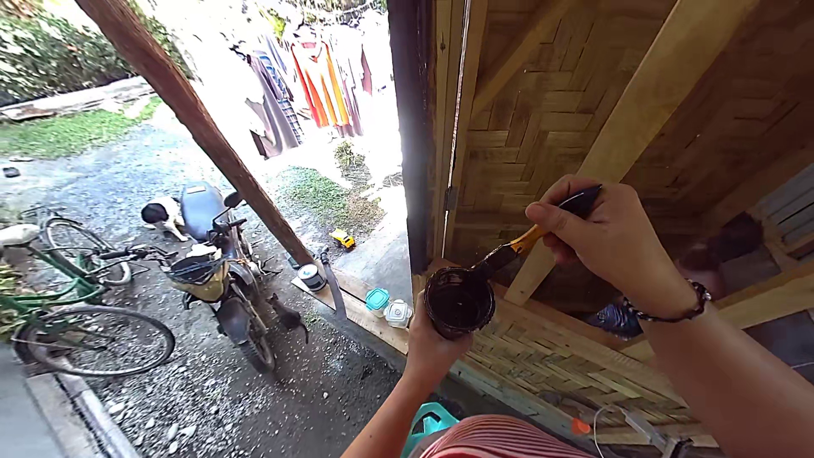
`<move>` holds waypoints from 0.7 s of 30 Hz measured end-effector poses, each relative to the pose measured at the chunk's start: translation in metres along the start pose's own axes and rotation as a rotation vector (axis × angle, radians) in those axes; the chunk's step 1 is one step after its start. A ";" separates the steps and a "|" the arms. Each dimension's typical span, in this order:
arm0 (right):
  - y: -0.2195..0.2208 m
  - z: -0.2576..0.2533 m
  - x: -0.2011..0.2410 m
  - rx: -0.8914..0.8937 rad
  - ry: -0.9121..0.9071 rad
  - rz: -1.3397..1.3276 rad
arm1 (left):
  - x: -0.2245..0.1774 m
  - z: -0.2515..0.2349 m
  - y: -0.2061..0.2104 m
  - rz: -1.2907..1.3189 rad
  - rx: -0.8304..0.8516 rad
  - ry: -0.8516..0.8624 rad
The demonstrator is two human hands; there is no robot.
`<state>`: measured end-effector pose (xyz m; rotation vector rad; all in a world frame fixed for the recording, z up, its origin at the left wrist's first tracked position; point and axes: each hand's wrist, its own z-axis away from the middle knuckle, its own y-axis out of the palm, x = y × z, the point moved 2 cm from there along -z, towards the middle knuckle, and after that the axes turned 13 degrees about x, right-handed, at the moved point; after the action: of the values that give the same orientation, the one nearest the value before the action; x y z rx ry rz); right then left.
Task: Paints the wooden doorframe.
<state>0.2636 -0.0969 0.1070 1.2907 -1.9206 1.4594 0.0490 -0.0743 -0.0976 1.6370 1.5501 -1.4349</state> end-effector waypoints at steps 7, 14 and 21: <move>-0.010 -0.003 -0.020 0.145 -0.091 -0.260 | -0.014 -0.026 -0.016 0.055 -0.032 -0.022; -0.012 -0.009 -0.029 0.086 -0.170 -0.477 | -0.039 -0.064 -0.037 0.180 -0.005 -0.014; -0.025 -0.024 0.002 -0.011 -0.193 -0.390 | -0.068 -0.098 -0.053 0.244 0.036 0.039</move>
<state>0.2784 -0.0772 0.1308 1.7380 -1.6577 1.1617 0.0482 -0.0054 0.0131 1.8144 1.2977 -1.3147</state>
